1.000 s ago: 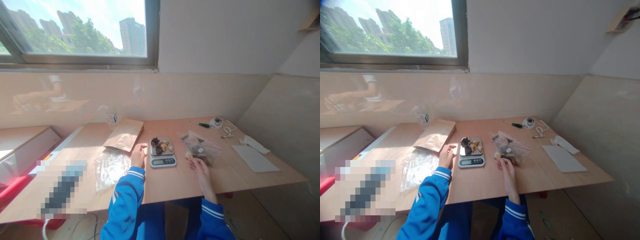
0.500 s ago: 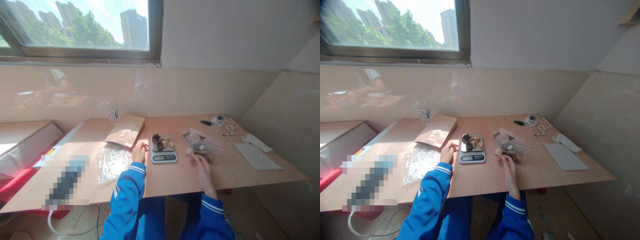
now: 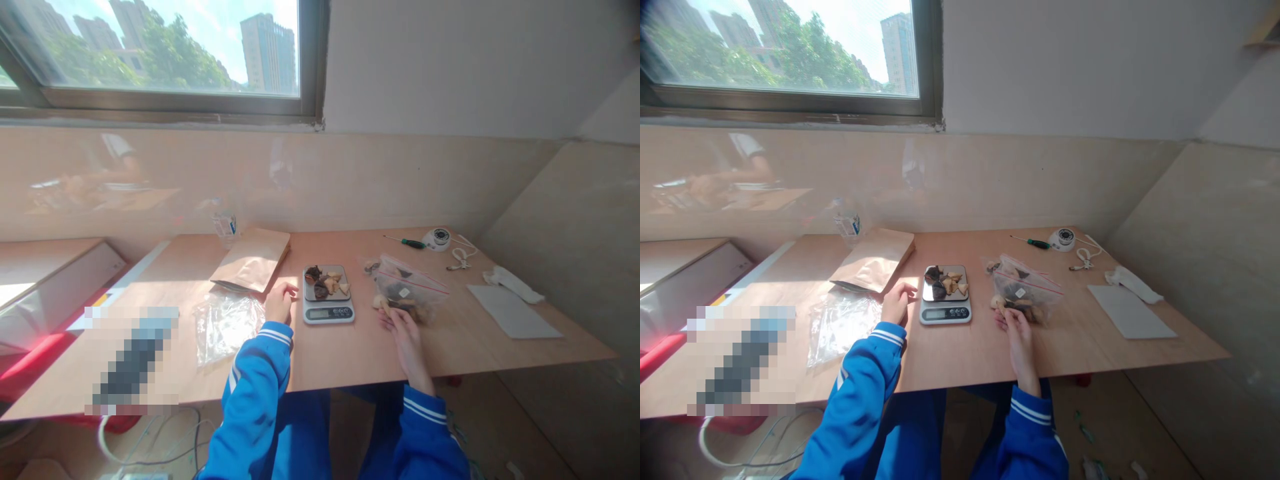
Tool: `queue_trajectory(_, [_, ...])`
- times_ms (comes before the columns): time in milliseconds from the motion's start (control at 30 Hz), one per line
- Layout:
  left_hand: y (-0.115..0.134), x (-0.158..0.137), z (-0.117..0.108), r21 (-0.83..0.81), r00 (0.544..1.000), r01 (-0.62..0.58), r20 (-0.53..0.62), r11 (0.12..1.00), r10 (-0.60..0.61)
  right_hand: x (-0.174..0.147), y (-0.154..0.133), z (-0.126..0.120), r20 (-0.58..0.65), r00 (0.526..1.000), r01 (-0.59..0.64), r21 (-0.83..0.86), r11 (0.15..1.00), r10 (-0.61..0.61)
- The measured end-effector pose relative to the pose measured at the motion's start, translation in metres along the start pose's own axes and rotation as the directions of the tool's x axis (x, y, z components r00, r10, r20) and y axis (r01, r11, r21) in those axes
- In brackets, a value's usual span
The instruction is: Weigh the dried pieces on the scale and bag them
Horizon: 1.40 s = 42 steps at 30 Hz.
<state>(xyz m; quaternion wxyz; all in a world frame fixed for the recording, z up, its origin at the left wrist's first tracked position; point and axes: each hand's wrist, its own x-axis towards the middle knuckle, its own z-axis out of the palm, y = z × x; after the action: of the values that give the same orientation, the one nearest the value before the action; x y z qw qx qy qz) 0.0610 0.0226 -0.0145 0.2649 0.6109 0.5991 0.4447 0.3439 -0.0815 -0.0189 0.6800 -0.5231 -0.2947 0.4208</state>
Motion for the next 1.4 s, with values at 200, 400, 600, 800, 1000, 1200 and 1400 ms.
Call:
queue_trajectory(200, [0.024, -0.023, -0.025, 0.152, 0.973, -0.159, -0.145, 0.976, 0.181, 0.002, 0.003, -0.002, -0.008, 0.999, 0.033, -0.057, 0.998, -0.034])
queue_trajectory(400, [0.014, -0.065, -0.049, 0.322, 0.916, 0.181, -0.399, 0.929, -0.040, 0.001, 0.004, 0.000, 0.062, 0.955, 0.285, -0.463, 0.839, -0.290])
queue_trajectory(600, [-0.013, -0.059, -0.052, 0.538, 0.938, 0.327, -0.282, 0.777, -0.199, -0.005, -0.004, 0.006, 0.277, 0.849, 0.493, -0.722, 0.485, -0.450])
queue_trajectory(800, [0.002, -0.059, -0.056, 0.590, 0.944, 0.329, -0.229, 0.738, -0.238, -0.013, -0.032, 0.011, 0.304, 0.820, 0.550, -0.652, 0.521, -0.486])
queue_trajectory(1000, [0.015, -0.064, -0.059, 0.590, 0.925, 0.378, -0.221, 0.714, -0.308, -0.028, -0.052, 0.018, 0.241, 0.853, 0.506, -0.596, 0.624, -0.463])
queue_trajectory(1200, [0.030, -0.076, -0.071, 0.542, 0.913, 0.407, -0.210, 0.735, -0.350, -0.044, -0.063, 0.031, 0.239, 0.893, 0.449, -0.503, 0.738, -0.381])
queue_trajectory(1400, [0.065, -0.088, -0.084, 0.484, 0.929, 0.367, -0.234, 0.794, -0.287, -0.068, -0.065, 0.074, 0.437, 0.879, 0.376, -0.386, 0.842, -0.192])
